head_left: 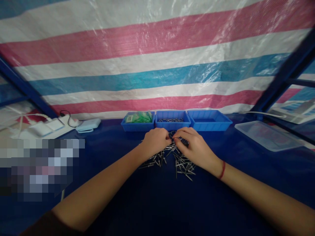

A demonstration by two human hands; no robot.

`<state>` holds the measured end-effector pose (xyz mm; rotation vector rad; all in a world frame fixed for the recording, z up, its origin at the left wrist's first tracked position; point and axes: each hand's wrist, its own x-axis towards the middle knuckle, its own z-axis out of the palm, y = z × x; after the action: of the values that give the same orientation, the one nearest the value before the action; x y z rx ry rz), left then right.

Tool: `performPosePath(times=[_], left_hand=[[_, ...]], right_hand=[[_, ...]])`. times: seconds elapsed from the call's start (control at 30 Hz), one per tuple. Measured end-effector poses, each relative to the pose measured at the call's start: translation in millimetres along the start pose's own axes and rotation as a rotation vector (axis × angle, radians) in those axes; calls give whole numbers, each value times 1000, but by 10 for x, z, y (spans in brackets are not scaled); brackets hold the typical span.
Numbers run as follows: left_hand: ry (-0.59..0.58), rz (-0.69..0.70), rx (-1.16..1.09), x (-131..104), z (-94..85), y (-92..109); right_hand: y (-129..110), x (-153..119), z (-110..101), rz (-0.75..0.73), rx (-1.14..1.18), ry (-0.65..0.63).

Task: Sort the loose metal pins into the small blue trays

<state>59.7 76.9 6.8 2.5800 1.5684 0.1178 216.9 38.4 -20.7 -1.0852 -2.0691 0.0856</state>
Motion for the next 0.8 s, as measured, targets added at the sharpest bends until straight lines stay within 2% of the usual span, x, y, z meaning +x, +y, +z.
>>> performPosePath(times=[0.2, 0.6, 0.8], left_hand=[[-39, -36, -22, 20, -10, 27], [-83, 10, -57, -4, -33, -55], [-66, 19, -15, -45, -52, 4]], right_hand=[[-10, -4, 7, 2, 3, -25], [-27, -13, -3, 4, -2, 14], [-24, -14, -3, 5, -2, 12]])
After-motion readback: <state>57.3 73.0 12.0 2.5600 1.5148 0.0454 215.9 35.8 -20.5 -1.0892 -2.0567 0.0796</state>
